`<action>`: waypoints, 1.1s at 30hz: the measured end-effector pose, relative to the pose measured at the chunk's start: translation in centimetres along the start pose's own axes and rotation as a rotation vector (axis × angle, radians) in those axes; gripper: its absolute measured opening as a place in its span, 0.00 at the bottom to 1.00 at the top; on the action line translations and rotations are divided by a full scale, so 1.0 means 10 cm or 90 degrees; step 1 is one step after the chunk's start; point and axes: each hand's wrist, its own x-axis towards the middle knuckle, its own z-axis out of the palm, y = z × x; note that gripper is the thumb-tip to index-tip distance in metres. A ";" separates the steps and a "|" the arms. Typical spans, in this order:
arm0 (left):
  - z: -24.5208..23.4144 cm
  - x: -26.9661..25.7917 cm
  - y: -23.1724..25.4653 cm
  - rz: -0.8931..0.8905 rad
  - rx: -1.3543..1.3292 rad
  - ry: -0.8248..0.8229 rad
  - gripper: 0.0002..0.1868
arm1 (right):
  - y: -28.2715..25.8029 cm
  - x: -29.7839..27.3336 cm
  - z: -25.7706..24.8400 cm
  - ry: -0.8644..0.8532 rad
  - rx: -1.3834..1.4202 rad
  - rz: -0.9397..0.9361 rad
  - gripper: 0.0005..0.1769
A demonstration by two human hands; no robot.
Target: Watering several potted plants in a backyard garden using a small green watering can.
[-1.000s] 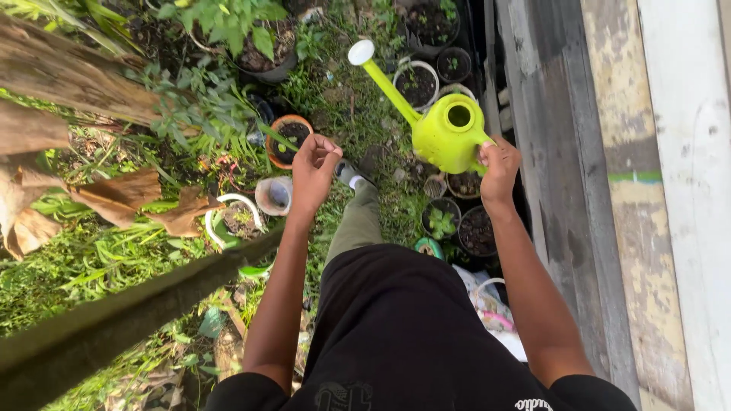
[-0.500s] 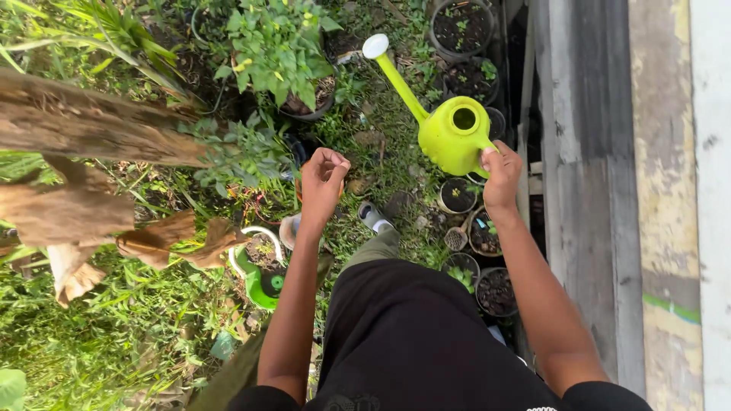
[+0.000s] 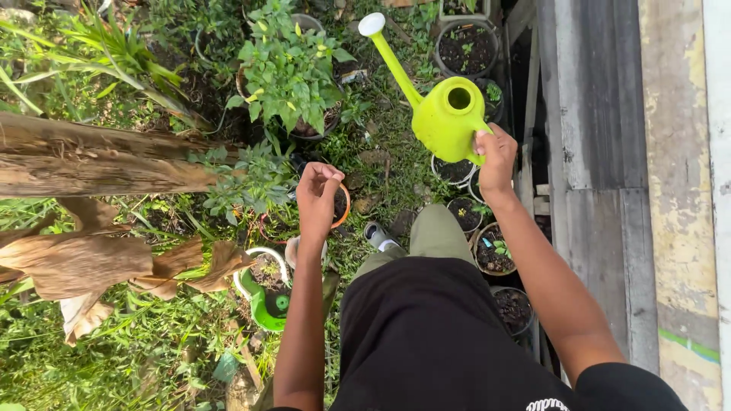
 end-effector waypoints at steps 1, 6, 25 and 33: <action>-0.02 0.00 0.00 0.002 -0.001 0.003 0.07 | 0.01 0.04 0.04 -0.004 -0.001 -0.001 0.16; -0.14 0.08 -0.04 0.015 -0.041 0.021 0.07 | 0.04 0.22 0.26 -0.023 0.056 0.021 0.14; 0.08 1.92 -0.03 -0.006 -0.035 0.046 0.06 | 0.24 1.99 0.53 -0.024 0.026 0.029 0.16; 0.58 3.44 0.21 -0.007 0.045 -0.002 0.07 | 0.28 3.24 0.43 0.013 0.019 0.010 0.16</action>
